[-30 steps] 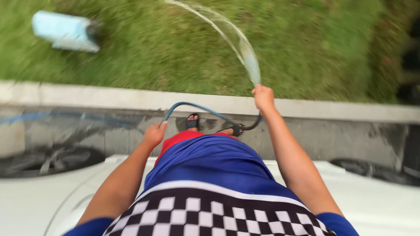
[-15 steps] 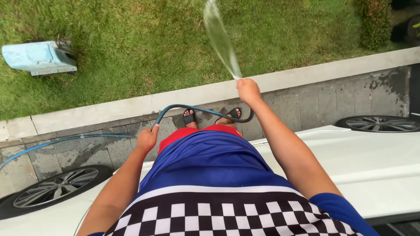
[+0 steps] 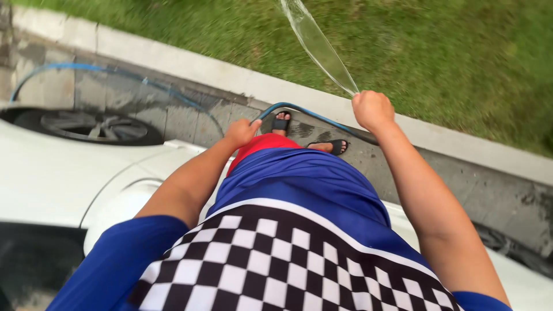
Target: Watering the lawn and rinsing a car with a garden hose in a driveway
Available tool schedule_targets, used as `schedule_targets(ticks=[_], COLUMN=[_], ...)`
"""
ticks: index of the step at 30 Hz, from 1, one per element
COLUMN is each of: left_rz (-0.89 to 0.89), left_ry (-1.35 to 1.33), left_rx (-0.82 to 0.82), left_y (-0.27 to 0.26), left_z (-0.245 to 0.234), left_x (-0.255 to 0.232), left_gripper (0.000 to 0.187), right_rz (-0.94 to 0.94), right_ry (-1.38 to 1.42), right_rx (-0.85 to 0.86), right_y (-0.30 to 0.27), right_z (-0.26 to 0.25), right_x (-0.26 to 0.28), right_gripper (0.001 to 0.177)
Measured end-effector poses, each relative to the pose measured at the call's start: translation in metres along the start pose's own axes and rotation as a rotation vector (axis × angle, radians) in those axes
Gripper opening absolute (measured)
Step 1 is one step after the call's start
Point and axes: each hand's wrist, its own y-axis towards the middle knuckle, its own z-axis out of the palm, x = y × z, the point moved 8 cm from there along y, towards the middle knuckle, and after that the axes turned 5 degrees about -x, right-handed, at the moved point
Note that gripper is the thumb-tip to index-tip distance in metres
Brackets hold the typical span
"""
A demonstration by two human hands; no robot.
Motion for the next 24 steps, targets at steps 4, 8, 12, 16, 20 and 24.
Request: schedule_targets(ticks=[4, 8, 12, 16, 20, 24], left_rz=[0.002, -0.015, -0.012, -0.022, -0.019, -0.011], left_ry=[0.025, 0.006, -0.005, 0.007, 0.008, 0.023], left_rx=[0.040, 0.033, 0.022, 0.027, 0.029, 0.053], left_y=[0.003, -0.014, -0.006, 0.003, -0.005, -0.017], left_z=[0.005, -0.002, 0.005, 0.010, 0.002, -0.008], left_x=[-0.001, -0.007, -0.002, 0.006, -0.001, -0.015], left_gripper=[0.082, 0.080, 0.079, 0.080, 0.080, 0.079], right_rz=[-0.085, -0.146, -0.193, -0.219, -0.208, -0.198], right_ry=[-0.073, -0.112, -0.166, -0.212, -0.206, -0.253], right_rx=[0.050, 0.088, 0.110, 0.100, 0.106, 0.143], right_y=[-0.006, -0.016, -0.016, -0.008, -0.007, -0.006], right_z=[-0.012, -0.016, -0.012, -0.006, -0.007, -0.004], right_x=[0.038, 0.076, 0.094, 0.096, 0.095, 0.091], right_gripper=[0.054, 0.053, 0.053, 0.052, 0.051, 0.053])
